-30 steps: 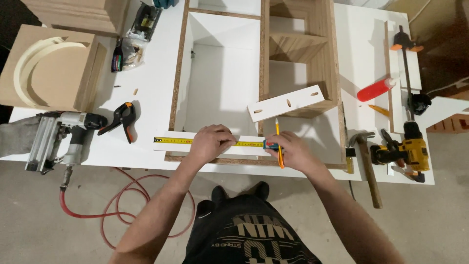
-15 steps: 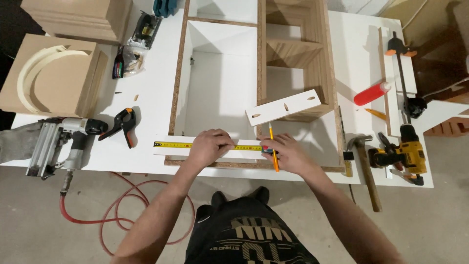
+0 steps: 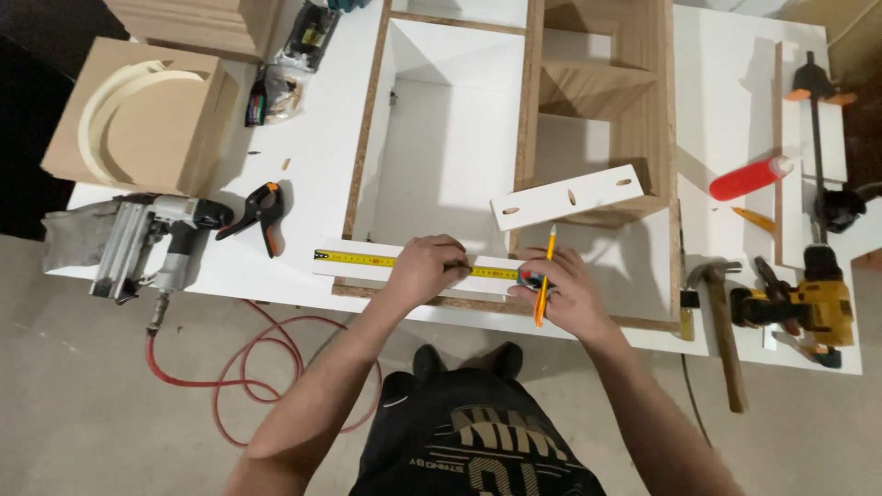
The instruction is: Drilling pocket holes into wood pieces using a jig and power drill, measuring wood components, and cutting wood with a miter saw.
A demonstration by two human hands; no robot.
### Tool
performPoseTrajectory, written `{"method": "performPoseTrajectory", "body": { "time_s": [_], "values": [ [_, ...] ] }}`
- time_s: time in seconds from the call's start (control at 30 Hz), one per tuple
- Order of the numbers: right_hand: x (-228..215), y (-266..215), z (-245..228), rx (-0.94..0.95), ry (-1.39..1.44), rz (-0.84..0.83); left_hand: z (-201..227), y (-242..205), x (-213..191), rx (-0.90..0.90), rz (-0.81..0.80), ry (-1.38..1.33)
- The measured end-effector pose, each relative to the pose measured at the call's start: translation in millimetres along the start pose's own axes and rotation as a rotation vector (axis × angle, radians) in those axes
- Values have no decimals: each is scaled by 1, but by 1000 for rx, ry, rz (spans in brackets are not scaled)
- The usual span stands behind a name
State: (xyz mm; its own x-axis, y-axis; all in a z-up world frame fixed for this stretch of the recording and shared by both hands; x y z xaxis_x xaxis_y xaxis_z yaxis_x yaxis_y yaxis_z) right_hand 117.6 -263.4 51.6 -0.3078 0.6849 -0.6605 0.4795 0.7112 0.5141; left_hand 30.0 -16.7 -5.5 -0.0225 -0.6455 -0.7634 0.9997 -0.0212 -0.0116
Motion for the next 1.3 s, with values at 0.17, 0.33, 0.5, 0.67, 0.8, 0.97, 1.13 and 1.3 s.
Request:
{"method": "performPoseTrajectory", "body": {
  "time_s": [0.17, 0.33, 0.5, 0.67, 0.8, 0.97, 1.13, 1.3],
  "values": [
    [2, -16, -32, -6, 336, 278, 2, -2, 4, 32, 70, -46],
    [35, -10, -55, 329, 385, 118, 6, -4, -2, 83, 129, -75],
    [59, -13, -47, 492, 289, 173, 1, -4, -2, 98, 119, -40],
    [67, -8, -49, 592, 273, 136, 3, -4, -7, 104, 115, -57],
    [68, -2, -49, 721, 236, 112, 3, -3, -6, 104, 126, -66],
    [72, -6, -40, 812, 274, 102, -1, -2, -3, 114, 147, -94],
    [72, -7, -40, 798, 238, 112, 1, -3, -5, 118, 171, -100],
    [74, -9, -40, 811, 258, 137, 6, -5, -10, 117, 178, -94]
  ]
}}
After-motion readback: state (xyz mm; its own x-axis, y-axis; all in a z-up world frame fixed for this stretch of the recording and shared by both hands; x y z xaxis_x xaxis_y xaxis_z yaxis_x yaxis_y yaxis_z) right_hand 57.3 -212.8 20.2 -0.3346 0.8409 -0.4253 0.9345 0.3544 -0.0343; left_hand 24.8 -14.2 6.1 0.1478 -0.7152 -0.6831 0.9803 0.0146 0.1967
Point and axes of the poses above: each hand's wrist, its own y-axis towards the middle knuckle, its own x-axis out of the palm, z = x × y, the point moved 2 cm from there along y, towards the middle knuckle, and after that the axes turned 2 degrees about x, right-handed, at the moved point
